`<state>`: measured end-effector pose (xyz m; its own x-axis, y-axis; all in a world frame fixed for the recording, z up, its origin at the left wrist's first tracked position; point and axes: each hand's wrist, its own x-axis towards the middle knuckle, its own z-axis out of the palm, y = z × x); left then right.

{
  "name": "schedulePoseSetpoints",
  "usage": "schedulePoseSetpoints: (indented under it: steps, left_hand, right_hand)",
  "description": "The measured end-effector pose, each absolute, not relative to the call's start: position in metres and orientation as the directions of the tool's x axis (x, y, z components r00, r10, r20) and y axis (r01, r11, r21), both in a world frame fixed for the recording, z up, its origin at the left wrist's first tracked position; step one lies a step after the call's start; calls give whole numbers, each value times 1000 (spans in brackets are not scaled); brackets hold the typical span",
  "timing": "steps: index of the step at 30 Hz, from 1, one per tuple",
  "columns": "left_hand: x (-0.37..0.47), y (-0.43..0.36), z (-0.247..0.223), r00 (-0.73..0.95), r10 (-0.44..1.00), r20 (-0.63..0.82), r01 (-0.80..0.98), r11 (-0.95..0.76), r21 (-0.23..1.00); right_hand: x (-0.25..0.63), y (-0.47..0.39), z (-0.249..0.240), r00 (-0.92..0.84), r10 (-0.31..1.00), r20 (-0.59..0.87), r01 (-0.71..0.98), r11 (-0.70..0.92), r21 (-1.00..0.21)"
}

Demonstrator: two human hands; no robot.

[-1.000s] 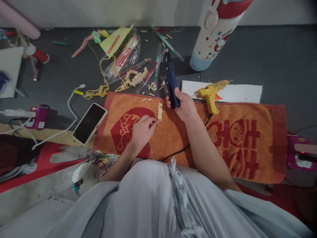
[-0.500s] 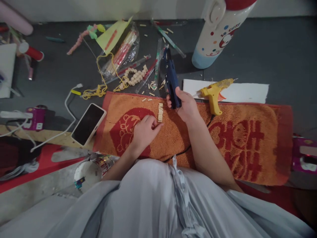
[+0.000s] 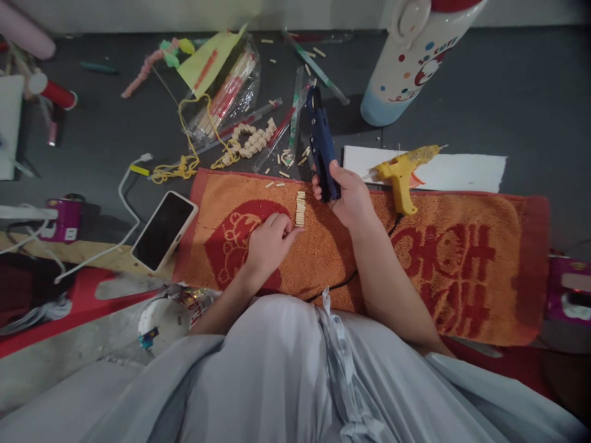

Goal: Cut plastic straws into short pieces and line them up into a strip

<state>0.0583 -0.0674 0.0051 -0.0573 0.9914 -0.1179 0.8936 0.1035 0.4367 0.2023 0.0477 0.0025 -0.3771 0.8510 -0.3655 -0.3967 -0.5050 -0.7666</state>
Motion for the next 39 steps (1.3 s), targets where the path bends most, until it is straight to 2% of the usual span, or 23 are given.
schedulePoseSetpoints:
  steps: [8, 18, 33, 39]
  left_hand:
    - [55, -64, 6, -28, 989, -145, 891, 90, 445]
    - [51, -65, 4, 16, 993, -117, 850, 48, 524]
    - [49, -66, 4, -19, 994, -106, 839, 74, 540]
    - [46, -67, 8, -58, 992, -108, 797, 112, 594]
  right_hand:
    - [202, 48, 3, -369, 847, -382, -391, -514, -763]
    - [202, 48, 2, -382, 841, -383, -399, -524, -753]
    - [201, 48, -2, -382, 842, -382, -395, -522, -756]
    - [202, 49, -3, -405, 833, -376, -424, -536, -730]
